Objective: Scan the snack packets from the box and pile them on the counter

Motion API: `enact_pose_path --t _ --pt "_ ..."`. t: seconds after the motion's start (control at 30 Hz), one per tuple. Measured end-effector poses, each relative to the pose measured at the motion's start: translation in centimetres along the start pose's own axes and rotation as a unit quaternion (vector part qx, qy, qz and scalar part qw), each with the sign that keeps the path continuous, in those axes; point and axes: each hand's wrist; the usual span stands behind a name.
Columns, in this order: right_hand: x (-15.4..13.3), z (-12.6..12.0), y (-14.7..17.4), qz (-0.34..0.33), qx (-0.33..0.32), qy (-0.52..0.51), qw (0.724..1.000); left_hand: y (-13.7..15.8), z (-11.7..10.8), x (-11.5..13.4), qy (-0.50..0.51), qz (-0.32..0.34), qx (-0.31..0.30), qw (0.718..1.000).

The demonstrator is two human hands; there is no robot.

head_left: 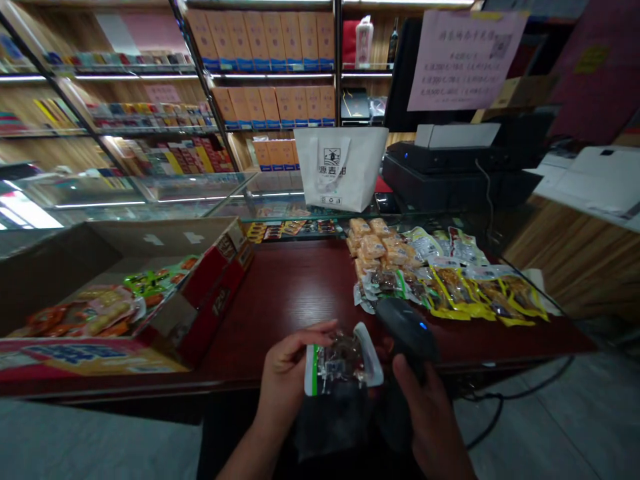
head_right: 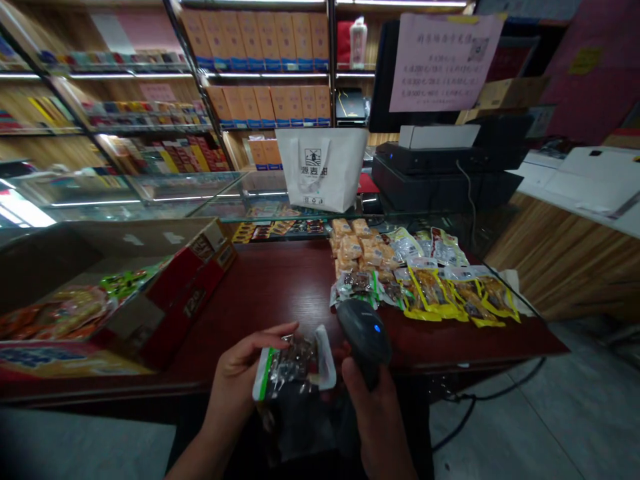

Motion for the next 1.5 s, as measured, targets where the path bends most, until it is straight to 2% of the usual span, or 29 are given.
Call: enact_pose_path --t 0.07,0.2,0.27,0.43,0.63,0.73,0.83,0.93,1.0,1.07,1.2,1.27,1.4,1.5 --pt "-0.2 0.3 0.1 0.007 0.004 0.003 1.0 0.4 0.5 0.1 0.013 0.004 -0.011 1.0" --pt "-0.4 0.6 0.3 0.0 0.034 0.078 0.996 0.3 0.8 -0.3 0.053 -0.021 -0.044 0.997" --pt "-0.2 0.5 0.4 -0.001 0.046 0.09 0.995 0.2 0.8 -0.5 0.089 -0.038 -0.035 0.995" --pt "0.4 0.1 0.3 -0.01 0.051 0.048 0.998 0.3 0.8 -0.9 0.171 -0.071 -0.01 0.983" --pt "-0.2 0.0 -0.3 -0.032 0.06 0.087 0.994 0.7 0.5 -1.0 0.18 -0.114 -0.017 0.977" --pt "-0.9 -0.2 -0.5 -0.056 0.04 0.169 0.983 0.1 0.0 -0.6 0.144 -0.141 -0.063 0.977" --pt "-1.5 -0.5 -0.7 -0.096 -0.002 0.259 0.961 -0.6 -0.4 -0.2 0.083 -0.171 -0.131 0.973" --pt "-2.0 -0.6 -1.1 -0.109 -0.036 0.299 0.947 -1.0 -0.4 0.1 0.056 -0.207 -0.193 0.957" --pt "-2.3 -0.5 -1.3 -0.11 -0.024 0.31 0.944 -1.0 -0.2 0.1 0.059 -0.222 -0.213 0.95" --pt "-2.6 -0.3 -1.2 -0.108 0.004 0.298 0.948 -0.9 0.0 -0.1 0.065 -0.204 -0.186 0.959" --pt "-2.5 0.1 -0.7 -0.091 0.014 0.23 0.969 -0.6 0.6 -1.4 0.085 -0.123 -0.058 0.987" --pt "-2.1 0.1 -0.6 -0.085 0.022 0.227 0.97 -0.4 0.9 -1.9 0.102 -0.105 -0.028 0.989" --pt "-1.9 -0.1 -1.0 -0.108 0.064 0.249 0.96 0.1 1.3 -2.1 0.125 -0.129 -0.048 0.983" --pt "-2.8 -0.3 -1.3 -0.122 0.073 0.279 0.95 0.3 0.9 -1.4 0.099 -0.163 -0.083 0.978"
Point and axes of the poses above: each hand's wrist, its own y-axis away from the middle knuckle, its own z-axis out of the palm, x = y × z, and after that the axes turned 14 degrees about -x, right-handed
